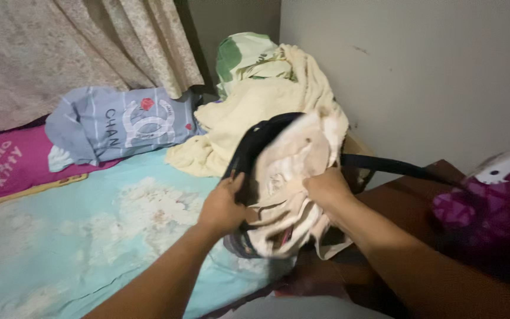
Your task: The person packs several items into multiple bags. They place a small pouch and a cloth into a beige tote, then put a wallet into a pink Hello Kitty bag, and finally place a small patterned pouch into a blue tote. The person handles the bags and items by hand throughout.
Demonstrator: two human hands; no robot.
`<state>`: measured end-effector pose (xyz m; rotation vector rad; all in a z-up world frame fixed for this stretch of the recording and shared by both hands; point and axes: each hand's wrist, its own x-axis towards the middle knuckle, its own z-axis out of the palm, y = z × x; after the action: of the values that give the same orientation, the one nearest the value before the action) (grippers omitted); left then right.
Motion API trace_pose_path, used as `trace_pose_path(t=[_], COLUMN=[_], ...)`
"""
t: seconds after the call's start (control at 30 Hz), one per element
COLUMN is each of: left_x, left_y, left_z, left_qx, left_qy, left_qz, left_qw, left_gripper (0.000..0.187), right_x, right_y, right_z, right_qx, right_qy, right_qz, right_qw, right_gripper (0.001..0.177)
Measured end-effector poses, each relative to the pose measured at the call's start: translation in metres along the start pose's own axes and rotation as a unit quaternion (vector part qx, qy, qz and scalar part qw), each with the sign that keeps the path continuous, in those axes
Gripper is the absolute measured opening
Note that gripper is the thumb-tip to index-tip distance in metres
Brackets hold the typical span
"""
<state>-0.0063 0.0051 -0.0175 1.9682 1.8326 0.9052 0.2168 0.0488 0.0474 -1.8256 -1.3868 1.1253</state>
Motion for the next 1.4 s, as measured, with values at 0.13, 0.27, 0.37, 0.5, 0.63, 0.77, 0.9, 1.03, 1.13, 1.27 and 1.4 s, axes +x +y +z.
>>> trace_pose_path(t=[0.13, 0.27, 0.37, 0.5, 0.63, 0.77, 0.9, 1.03, 1.13, 1.27, 1.4], left_x=[-0.005, 0.001, -0.003, -0.012, -0.011, -0.014, -0.009, 0.0, 0.012, 0.024, 0.032], left_y=[0.003, 0.003, 0.005, 0.014, 0.02, 0.023, 0.026, 0.036, 0.054, 0.08, 0.098], left_z=[0.019, 0.017, 0.016, 0.015, 0.005, -0.002, -0.01, -0.019, -0.027, -0.033, -0.025], left_qx=[0.024, 0.053, 0.05, 0.037, 0.061, 0.059, 0.059, 0.087, 0.128, 0.192, 0.179], left_qy=[-0.005, -0.055, -0.042, -0.078, -0.129, -0.135, -0.149, -0.185, -0.235, -0.222, -0.227], left_qz=[-0.005, -0.025, 0.011, 0.009, -0.033, -0.03, -0.059, -0.07, -0.121, -0.142, -0.1], left_qw=[1.0, 0.997, 0.998, 0.996, 0.989, 0.989, 0.985, 0.976, 0.956, 0.945, 0.952], left_gripper=[0.067, 0.072, 0.07, 0.074, 0.081, 0.082, 0.073, 0.065, 0.058, 0.053, 0.067], right_x=[0.047, 0.097, 0.137, 0.185, 0.205, 0.181, 0.151, 0.137, 0.136, 0.147, 0.155], right_y=[0.019, 0.045, 0.073, 0.111, 0.124, 0.107, 0.061, 0.027, 0.031, 0.065, 0.093], right_z=[0.02, 0.036, 0.058, 0.09, 0.11, 0.099, 0.063, 0.003, -0.045, -0.073, -0.062], right_qx=[0.214, 0.345, 0.342, 0.379, 0.299, 0.224, 0.083, -0.111, -0.166, -0.231, -0.533], right_qy=[-0.041, -0.114, -0.124, -0.143, -0.137, -0.168, -0.194, -0.149, -0.101, -0.168, -0.299], right_qz=[0.05, 0.091, 0.106, 0.085, 0.073, 0.08, 0.072, 0.072, 0.08, 0.106, -0.021], right_qw=[0.975, 0.927, 0.925, 0.911, 0.941, 0.957, 0.975, 0.98, 0.978, 0.953, 0.791], right_gripper=[0.036, 0.036, 0.034, 0.033, 0.031, 0.034, 0.04, 0.052, 0.05, 0.038, 0.059])
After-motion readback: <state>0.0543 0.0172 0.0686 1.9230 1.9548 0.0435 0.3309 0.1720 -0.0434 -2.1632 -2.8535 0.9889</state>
